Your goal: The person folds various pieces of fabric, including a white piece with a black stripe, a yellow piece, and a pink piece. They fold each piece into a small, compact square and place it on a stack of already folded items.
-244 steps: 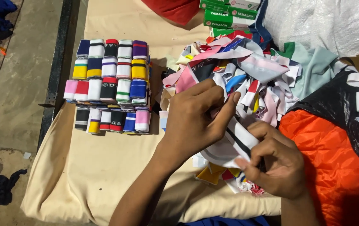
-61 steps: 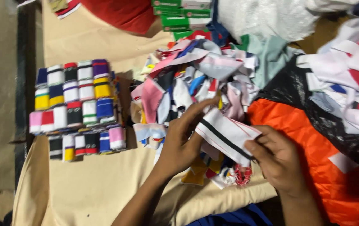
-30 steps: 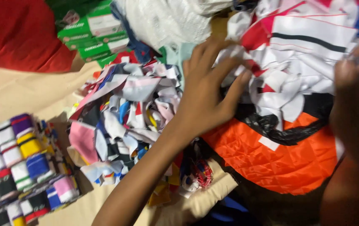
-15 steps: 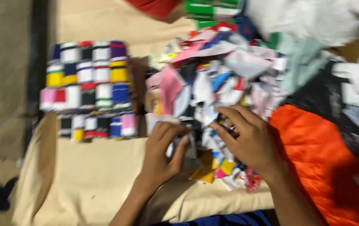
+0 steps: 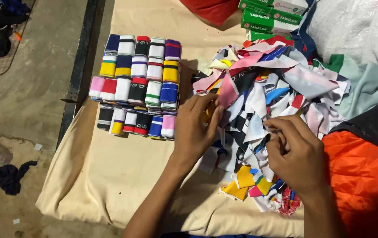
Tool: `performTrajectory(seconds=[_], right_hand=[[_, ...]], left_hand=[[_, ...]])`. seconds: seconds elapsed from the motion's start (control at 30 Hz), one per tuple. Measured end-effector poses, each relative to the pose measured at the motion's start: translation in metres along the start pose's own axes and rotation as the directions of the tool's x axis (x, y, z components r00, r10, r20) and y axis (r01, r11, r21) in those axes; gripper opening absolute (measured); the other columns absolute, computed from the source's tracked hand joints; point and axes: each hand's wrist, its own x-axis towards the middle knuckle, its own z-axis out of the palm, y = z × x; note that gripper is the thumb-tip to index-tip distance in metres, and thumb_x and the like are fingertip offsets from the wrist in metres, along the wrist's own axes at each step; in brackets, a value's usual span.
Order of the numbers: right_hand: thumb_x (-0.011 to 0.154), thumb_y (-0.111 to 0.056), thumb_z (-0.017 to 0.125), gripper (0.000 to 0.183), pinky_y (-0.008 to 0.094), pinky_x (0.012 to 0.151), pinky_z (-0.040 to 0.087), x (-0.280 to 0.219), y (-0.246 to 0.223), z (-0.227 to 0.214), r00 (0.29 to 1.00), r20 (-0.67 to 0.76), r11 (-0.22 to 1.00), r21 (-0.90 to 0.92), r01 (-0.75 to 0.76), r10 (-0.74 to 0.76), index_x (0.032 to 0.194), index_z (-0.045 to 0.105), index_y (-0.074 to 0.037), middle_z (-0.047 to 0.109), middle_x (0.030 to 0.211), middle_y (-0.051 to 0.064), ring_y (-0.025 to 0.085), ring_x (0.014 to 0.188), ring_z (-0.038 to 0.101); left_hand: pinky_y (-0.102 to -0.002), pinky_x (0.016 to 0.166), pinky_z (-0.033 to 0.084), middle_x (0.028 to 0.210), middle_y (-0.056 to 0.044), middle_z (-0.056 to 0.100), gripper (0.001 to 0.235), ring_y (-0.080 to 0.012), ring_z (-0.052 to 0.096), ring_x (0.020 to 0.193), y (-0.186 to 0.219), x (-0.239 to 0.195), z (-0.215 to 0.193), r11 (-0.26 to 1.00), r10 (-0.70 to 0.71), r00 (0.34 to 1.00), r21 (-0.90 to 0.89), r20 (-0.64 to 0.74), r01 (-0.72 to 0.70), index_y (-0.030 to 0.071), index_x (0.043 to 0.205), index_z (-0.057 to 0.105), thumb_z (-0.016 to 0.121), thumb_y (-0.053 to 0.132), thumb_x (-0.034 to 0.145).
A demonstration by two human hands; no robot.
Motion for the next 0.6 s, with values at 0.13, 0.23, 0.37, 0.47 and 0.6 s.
performTrajectory(seconds=[0.13, 0.23, 0.37, 0.47, 0.6], right_hand=[[0.087, 0.011, 0.058, 0.027, 0.018, 0.043, 0.045, 0.001, -0.001, 0.01, 0.995, 0.032, 0.97, 0.228, 0.086, -0.096, 0.11, 0.07, 0.003, 0.07, 0.097, 0.012, 0.007, 0.053, 0.051], [0.096, 0.001, 0.059, 0.016, 0.028, 0.054, 0.043, 0.007, -0.012, 0.01, 0.996, 0.047, 0.965, 0.256, 0.062, -0.076, 0.105, 0.07, -0.005, 0.068, 0.091, 0.006, 0.012, 0.053, 0.051], [0.093, 0.0, 0.059, 0.012, 0.036, 0.074, 0.054, 0.011, 0.007, 0.025, 0.994, 0.066, 0.95, 0.306, 0.067, -0.092, 0.101, 0.067, 0.003, 0.071, 0.092, 0.013, 0.024, 0.078, 0.067], [0.08, -0.028, 0.069, 0.041, 0.039, 0.077, 0.056, 0.005, 0.027, 0.034, 0.967, 0.218, 0.959, 0.216, -0.181, 0.134, 0.116, 0.068, -0.007, 0.07, 0.103, 0.013, 0.029, 0.09, 0.071], [0.08, -0.022, 0.072, 0.039, 0.038, 0.081, 0.057, -0.007, 0.039, 0.042, 0.965, 0.25, 0.852, 0.485, -0.194, 0.078, 0.115, 0.067, -0.004, 0.071, 0.106, 0.013, 0.028, 0.095, 0.07]], left_hand=[[-0.041, 0.073, 0.044, 0.104, -0.009, 0.067, 0.019, -0.0271, 0.067, 0.092, 0.004, 0.002, -0.006, 0.99, 0.107, 0.994, 0.1, -0.029, -0.104, 0.012, 0.114, 0.07, 0.072, 0.009, 0.096], [-0.043, 0.08, 0.046, 0.114, -0.012, 0.064, 0.017, -0.0307, 0.067, 0.096, 0.026, 0.005, -0.016, 0.98, 0.178, 0.981, 0.098, -0.072, -0.171, 0.007, 0.112, 0.065, 0.071, 0.002, 0.097], [-0.04, 0.085, 0.048, 0.108, -0.009, 0.069, 0.009, -0.0275, 0.068, 0.1, 0.053, 0.002, -0.013, 0.988, 0.156, 0.987, -0.002, -0.04, -0.157, 0.007, 0.111, 0.06, 0.059, 0.012, 0.104], [-0.042, 0.078, 0.05, 0.109, -0.015, 0.065, 0.022, -0.0347, 0.065, 0.096, 0.077, 0.002, -0.011, 0.973, 0.175, 0.983, -0.162, 0.048, -0.165, 0.006, 0.12, 0.058, 0.058, 0.008, 0.098], [-0.036, 0.096, 0.057, 0.112, -0.011, 0.069, 0.013, -0.0253, 0.069, 0.106, 0.112, 0.002, -0.004, 0.865, 0.158, 0.987, -0.487, 0.042, -0.118, 0.008, 0.115, 0.064, 0.059, 0.015, 0.106]])
